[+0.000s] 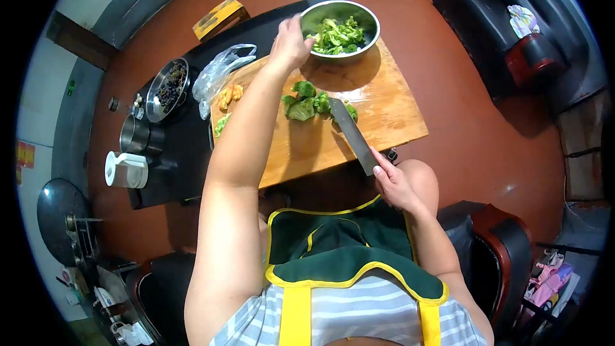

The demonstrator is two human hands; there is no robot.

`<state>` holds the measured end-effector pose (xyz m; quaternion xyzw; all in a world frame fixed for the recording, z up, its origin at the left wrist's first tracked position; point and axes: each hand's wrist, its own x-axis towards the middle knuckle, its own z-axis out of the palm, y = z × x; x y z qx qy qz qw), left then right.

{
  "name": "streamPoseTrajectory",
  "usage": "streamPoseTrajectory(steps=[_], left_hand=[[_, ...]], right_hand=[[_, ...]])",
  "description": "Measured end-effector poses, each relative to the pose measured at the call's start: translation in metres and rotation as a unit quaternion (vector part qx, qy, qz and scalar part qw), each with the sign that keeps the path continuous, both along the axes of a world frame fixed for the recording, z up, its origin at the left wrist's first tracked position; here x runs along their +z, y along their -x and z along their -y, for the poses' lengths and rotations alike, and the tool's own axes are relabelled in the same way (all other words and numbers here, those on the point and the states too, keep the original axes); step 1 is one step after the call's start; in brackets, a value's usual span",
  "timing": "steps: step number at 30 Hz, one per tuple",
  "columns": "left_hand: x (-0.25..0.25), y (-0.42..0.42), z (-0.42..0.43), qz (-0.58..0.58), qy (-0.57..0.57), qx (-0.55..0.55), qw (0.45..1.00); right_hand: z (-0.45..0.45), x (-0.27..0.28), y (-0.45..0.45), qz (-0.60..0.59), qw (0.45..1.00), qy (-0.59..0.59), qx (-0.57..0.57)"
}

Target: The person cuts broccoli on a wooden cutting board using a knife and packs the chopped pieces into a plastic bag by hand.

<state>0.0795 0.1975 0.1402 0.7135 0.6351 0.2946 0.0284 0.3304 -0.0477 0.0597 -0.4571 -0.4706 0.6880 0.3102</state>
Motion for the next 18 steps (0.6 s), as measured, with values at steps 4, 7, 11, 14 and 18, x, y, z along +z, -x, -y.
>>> streamPoseTrajectory(steps=[4, 7, 11, 14, 18], left_hand=[[-0.038, 0.051, 0.012, -0.246, 0.29, -0.018, 0.925], [-0.063, 0.068, 0.05, -0.211, 0.366, -0.072, 0.903], [-0.1, 0.101, 0.091, -0.05, 0.22, -0.068, 0.972], [-0.105, 0.109, 0.139, 0.065, 0.192, -0.019, 0.979], [-0.104, 0.099, 0.183, 0.101, 0.208, 0.029, 0.972]], right_hand=[[0.002, -0.023, -0.011, 0.097, 0.985, -0.144, -0.008], [0.006, -0.015, -0.006, 0.164, 0.971, -0.172, 0.013], [0.02, 0.017, 0.014, 0.241, 0.946, -0.216, 0.023], [0.032, 0.021, 0.027, 0.32, 0.922, -0.204, 0.078], [0.05, 0.012, 0.05, 0.352, 0.869, -0.332, 0.101]])
